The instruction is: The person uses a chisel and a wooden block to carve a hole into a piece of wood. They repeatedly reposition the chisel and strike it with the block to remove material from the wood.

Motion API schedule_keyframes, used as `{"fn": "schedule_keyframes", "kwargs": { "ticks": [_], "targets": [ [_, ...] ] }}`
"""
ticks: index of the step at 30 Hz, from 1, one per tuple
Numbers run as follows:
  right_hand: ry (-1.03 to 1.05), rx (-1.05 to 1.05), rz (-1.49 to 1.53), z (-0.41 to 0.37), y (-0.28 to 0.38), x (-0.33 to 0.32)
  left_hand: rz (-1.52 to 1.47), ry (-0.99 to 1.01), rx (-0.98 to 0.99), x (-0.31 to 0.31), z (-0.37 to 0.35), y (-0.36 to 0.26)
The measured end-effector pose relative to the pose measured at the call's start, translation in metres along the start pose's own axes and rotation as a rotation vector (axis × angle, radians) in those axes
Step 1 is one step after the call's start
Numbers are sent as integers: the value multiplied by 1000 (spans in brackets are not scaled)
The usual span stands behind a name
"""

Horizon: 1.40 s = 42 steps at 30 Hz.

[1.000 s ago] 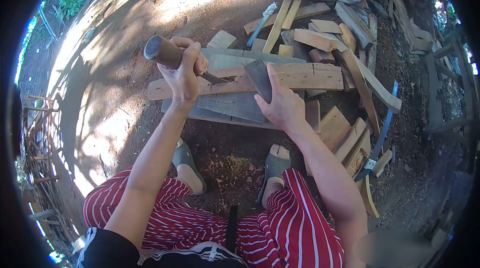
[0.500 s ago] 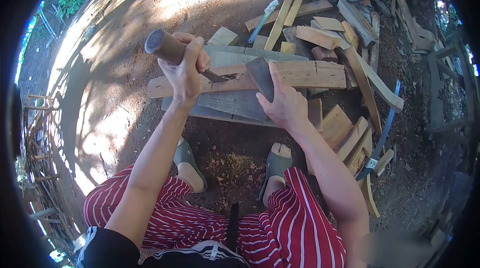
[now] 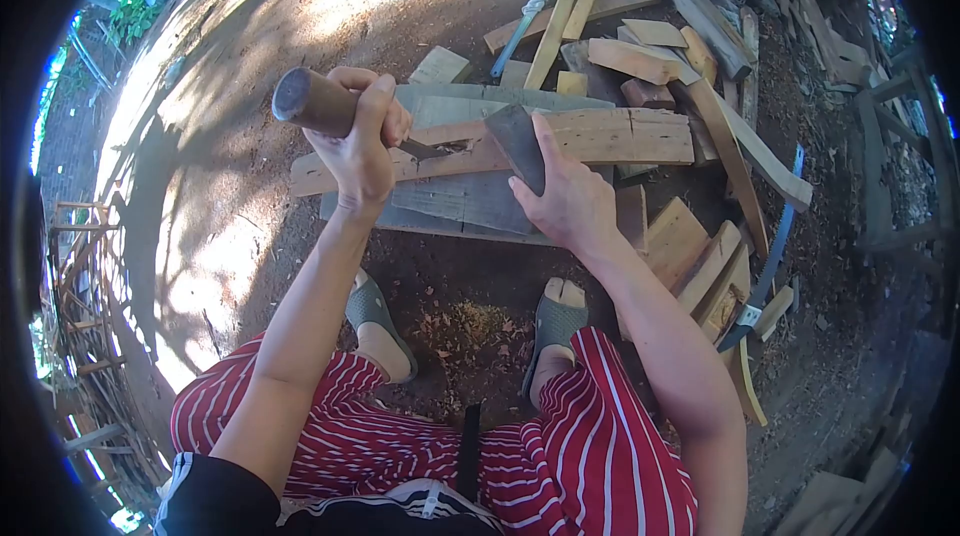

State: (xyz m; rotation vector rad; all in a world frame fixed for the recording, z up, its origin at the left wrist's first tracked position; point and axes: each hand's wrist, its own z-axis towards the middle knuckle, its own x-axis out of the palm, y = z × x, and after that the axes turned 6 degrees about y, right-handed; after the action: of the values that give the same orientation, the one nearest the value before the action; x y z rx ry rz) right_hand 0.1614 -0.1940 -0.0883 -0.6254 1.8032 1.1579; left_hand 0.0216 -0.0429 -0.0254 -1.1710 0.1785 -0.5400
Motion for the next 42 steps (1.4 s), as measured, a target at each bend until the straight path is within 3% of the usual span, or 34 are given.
{"fn": "schedule_keyframes", "kwargs": {
  "ticks": [15, 18, 20, 23, 24, 25, 27, 30, 32, 36, 38, 41, 42],
  "targets": [
    [14, 20, 7, -1, 3, -2, 2, -29, 46, -2, -15, 14],
    [-21, -28, -9, 0, -2, 2, -40, 0, 128, 6, -24, 16],
    [-4, 2, 21, 0, 2, 1, 287, 19, 225, 11, -28, 15],
    [-26, -14, 130, 2, -4, 5, 301, 89, 236, 17, -31, 12],
    [61, 32, 158, 4, -5, -2, 289, 69, 256, 18, -32, 11],
    [48, 16, 138, 6, -8, -8, 242, 45, 199, 16, -31, 10],
    [-89, -223, 358, 13, -12, -16, 197, 4, 155, 11, -27, 9],
    [-218, -290, 555, -23, 71, -108, 194, 48, 165, 8, -27, 8],
    [-391, -603, 663, -42, 108, -151, 170, 34, 121, 9, -27, 5],
    [-155, -567, 352, -55, 132, -142, 148, 40, 144, 7, -26, 11],
    [1, -538, 164, -62, 139, -139, -31, 72, 100, 3, -26, 19],
    [-123, -604, 287, -62, 144, -150, -167, 2, 63, -1, -20, 28],
    [-230, -636, 281, -69, 150, -160, -4, 25, 81, -8, -19, 31]
  ]
}}
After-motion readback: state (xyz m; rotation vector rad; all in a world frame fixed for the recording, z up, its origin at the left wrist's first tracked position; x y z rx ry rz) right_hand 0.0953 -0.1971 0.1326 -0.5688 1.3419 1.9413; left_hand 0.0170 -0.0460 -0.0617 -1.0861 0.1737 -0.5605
